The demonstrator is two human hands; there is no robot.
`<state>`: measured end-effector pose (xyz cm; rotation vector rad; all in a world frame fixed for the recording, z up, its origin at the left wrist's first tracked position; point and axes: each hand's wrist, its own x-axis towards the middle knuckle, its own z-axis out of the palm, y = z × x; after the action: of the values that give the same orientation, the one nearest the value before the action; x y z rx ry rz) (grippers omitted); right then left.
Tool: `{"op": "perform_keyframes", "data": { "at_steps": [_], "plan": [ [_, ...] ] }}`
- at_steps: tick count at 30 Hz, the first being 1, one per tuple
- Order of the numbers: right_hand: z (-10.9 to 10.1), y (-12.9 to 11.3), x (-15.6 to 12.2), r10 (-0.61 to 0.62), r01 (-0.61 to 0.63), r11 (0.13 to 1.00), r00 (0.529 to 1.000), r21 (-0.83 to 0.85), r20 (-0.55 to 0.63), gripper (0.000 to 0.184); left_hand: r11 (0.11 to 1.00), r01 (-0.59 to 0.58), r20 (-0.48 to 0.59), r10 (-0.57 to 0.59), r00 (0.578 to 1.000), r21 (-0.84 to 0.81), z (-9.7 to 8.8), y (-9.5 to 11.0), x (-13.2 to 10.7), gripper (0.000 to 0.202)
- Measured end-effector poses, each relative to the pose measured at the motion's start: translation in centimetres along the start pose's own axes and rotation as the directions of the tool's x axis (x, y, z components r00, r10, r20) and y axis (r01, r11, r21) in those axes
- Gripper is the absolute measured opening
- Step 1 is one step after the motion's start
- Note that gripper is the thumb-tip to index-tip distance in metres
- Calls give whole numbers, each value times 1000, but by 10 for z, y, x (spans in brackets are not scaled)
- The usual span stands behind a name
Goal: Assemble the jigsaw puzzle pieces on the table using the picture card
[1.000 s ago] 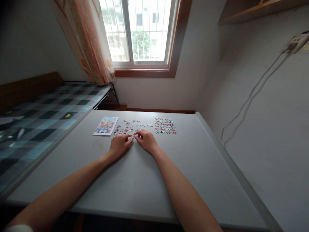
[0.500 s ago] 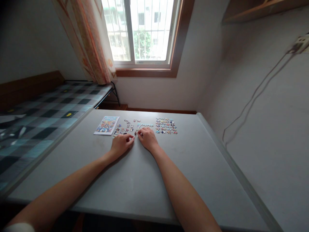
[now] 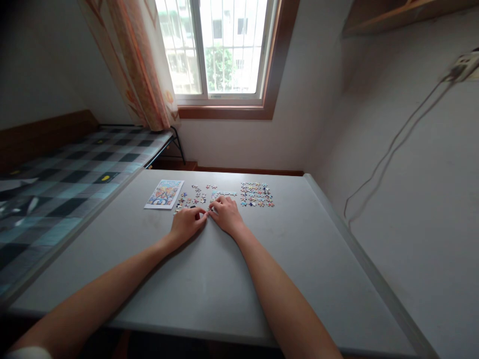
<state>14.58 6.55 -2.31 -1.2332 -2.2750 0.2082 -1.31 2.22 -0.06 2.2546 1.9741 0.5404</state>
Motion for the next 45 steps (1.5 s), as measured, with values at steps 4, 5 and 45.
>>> {"op": "perform_keyframes", "data": {
  "at_steps": [4,5,45],
  "plan": [
    [2,3,0,50,-48,997,999,58,-23,18,1000,-11,-12,11,1000,4,2,-2,0,31],
    [2,3,0,57,-56,996,998,71,-23,16,1000,-14,-16,14,1000,2,3,-2,0,31],
    [-3,-2,3,235,-111,663,970,740,-65,14,989,-81,-96,69,993,-123,0,-1,0,25]
  ]
}}
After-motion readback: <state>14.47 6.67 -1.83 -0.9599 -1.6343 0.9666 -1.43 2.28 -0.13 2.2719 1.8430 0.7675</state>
